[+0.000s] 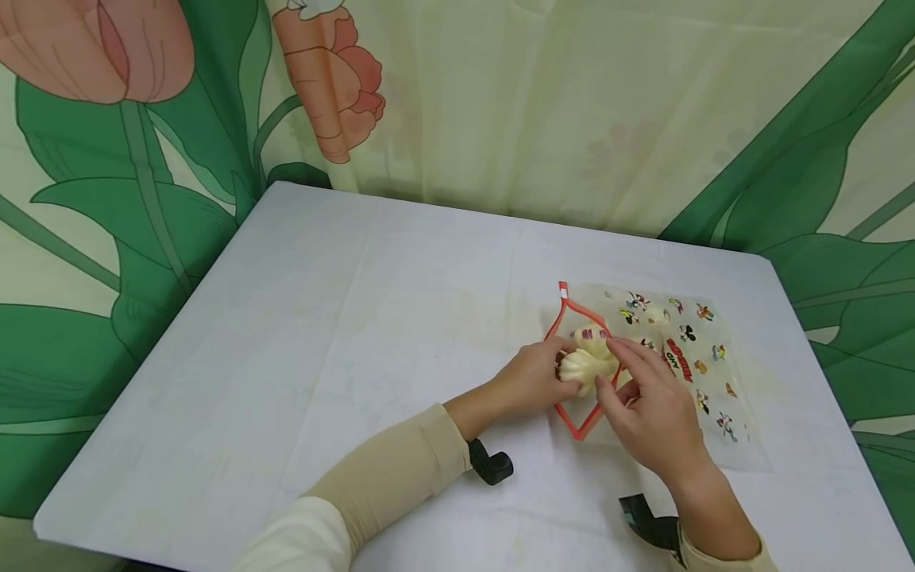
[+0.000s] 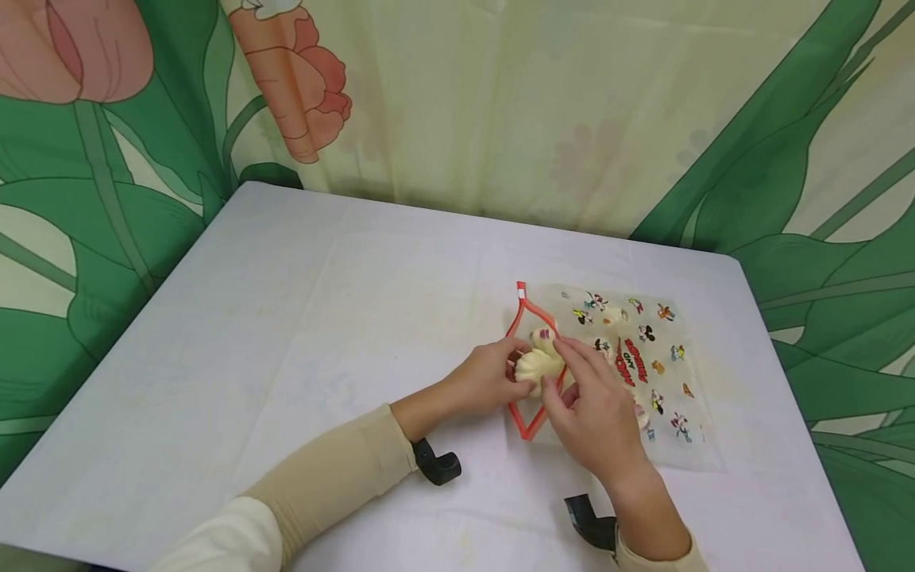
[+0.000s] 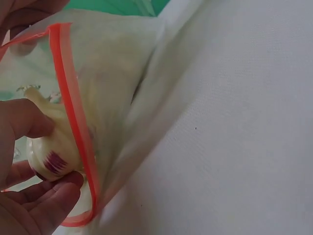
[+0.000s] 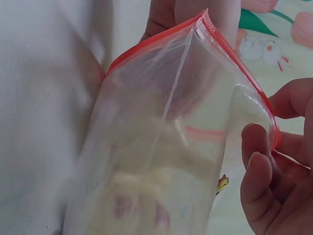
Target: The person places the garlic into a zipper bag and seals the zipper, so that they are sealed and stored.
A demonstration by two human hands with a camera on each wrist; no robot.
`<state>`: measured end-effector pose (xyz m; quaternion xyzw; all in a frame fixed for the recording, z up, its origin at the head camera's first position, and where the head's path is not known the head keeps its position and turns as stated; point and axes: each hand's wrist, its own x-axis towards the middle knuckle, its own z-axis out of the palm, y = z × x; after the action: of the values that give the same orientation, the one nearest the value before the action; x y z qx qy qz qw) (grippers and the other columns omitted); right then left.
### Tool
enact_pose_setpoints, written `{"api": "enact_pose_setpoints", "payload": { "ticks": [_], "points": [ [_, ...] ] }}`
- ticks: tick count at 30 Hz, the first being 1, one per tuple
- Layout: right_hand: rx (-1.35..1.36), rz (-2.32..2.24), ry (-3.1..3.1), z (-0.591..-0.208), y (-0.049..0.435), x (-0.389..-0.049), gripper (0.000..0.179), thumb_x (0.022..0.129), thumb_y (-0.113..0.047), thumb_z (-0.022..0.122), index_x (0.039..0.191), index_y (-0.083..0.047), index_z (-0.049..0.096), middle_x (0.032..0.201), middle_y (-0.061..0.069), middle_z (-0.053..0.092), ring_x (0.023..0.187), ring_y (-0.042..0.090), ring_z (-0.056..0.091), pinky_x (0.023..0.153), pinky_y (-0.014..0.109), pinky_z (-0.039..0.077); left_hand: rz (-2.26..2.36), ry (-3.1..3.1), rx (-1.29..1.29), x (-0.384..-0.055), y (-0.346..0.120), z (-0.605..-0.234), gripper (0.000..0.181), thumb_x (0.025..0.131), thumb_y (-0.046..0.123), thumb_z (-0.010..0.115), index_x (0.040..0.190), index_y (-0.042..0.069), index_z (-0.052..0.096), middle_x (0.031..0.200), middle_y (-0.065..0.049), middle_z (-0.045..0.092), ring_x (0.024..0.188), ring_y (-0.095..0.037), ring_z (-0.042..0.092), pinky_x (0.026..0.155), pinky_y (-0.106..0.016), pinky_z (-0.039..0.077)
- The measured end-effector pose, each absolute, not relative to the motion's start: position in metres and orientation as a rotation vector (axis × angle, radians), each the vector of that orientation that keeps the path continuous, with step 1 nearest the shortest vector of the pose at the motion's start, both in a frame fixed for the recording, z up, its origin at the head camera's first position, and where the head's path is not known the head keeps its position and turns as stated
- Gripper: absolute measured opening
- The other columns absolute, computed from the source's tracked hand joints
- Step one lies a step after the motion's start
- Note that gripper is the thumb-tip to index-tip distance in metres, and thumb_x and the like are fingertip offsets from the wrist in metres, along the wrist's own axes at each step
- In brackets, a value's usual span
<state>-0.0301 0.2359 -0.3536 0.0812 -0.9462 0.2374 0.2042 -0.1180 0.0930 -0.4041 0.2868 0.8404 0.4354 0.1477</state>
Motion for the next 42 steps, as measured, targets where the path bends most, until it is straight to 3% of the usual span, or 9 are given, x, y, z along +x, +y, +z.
{"api": "enact_pose_setpoints", "payload": {
  "ticks": [4, 12, 21, 28, 42],
  "points": [
    [0.247, 0.665, -2.629, -0.355, 0.235, -0.031, 0.050, 0.076, -0.013, 0.066, 0.123, -0.008, 0.053, 0.122, 0.004, 0.050, 0.055, 0.003, 0.048, 0.047, 0.012, 0.038, 1.221, 2.454, 0.839, -0.118, 0.100, -0.401, 0.040, 0.074, 0.020, 0.069, 0.109, 0.010, 0.053, 0.077, 0.010, 0.053, 0.064, -0.001, 0.049, 0.053, -0.013, 0.041],
    [0.272, 0.668, -2.622, -0.353, 0.233, -0.033, 0.050, 0.076, -0.014, 0.066, 0.124, -0.009, 0.053, 0.123, 0.004, 0.049, 0.055, 0.003, 0.048, 0.045, 0.013, 0.037, 1.191, 2.436, 0.784, -0.117, 0.108, -0.404, 0.043, 0.076, 0.027, 0.071, 0.111, 0.011, 0.051, 0.080, 0.009, 0.054, 0.067, -0.001, 0.050, 0.055, -0.013, 0.042],
    [0.276, 0.681, -2.598, -0.354, 0.233, -0.033, 0.049, 0.076, -0.013, 0.065, 0.123, -0.008, 0.054, 0.123, 0.004, 0.050, 0.055, 0.002, 0.048, 0.046, 0.012, 0.036, 1.089, 2.546, 0.824, -0.118, 0.116, -0.409, 0.040, 0.077, 0.032, 0.069, 0.108, 0.014, 0.052, 0.071, 0.012, 0.051, 0.063, -0.002, 0.048, 0.052, -0.013, 0.038],
    [0.288, 0.663, -2.586, -0.354, 0.232, -0.032, 0.048, 0.075, -0.013, 0.065, 0.121, -0.005, 0.055, 0.122, 0.005, 0.051, 0.055, 0.001, 0.048, 0.046, 0.013, 0.036, 1.051, 2.622, 0.827, -0.119, 0.121, -0.410, 0.043, 0.077, 0.033, 0.069, 0.111, 0.013, 0.053, 0.079, 0.010, 0.055, 0.065, -0.003, 0.047, 0.054, -0.012, 0.037],
    [0.308, 0.665, -2.565, -0.355, 0.232, -0.032, 0.050, 0.074, -0.013, 0.066, 0.122, -0.007, 0.055, 0.121, 0.006, 0.052, 0.055, 0.001, 0.048, 0.047, 0.012, 0.036, 1.015, 2.575, 0.675, -0.121, 0.132, -0.411, 0.044, 0.077, 0.030, 0.070, 0.114, 0.015, 0.051, 0.075, 0.009, 0.052, 0.063, -0.005, 0.048, 0.052, -0.014, 0.039]
  ]
}}
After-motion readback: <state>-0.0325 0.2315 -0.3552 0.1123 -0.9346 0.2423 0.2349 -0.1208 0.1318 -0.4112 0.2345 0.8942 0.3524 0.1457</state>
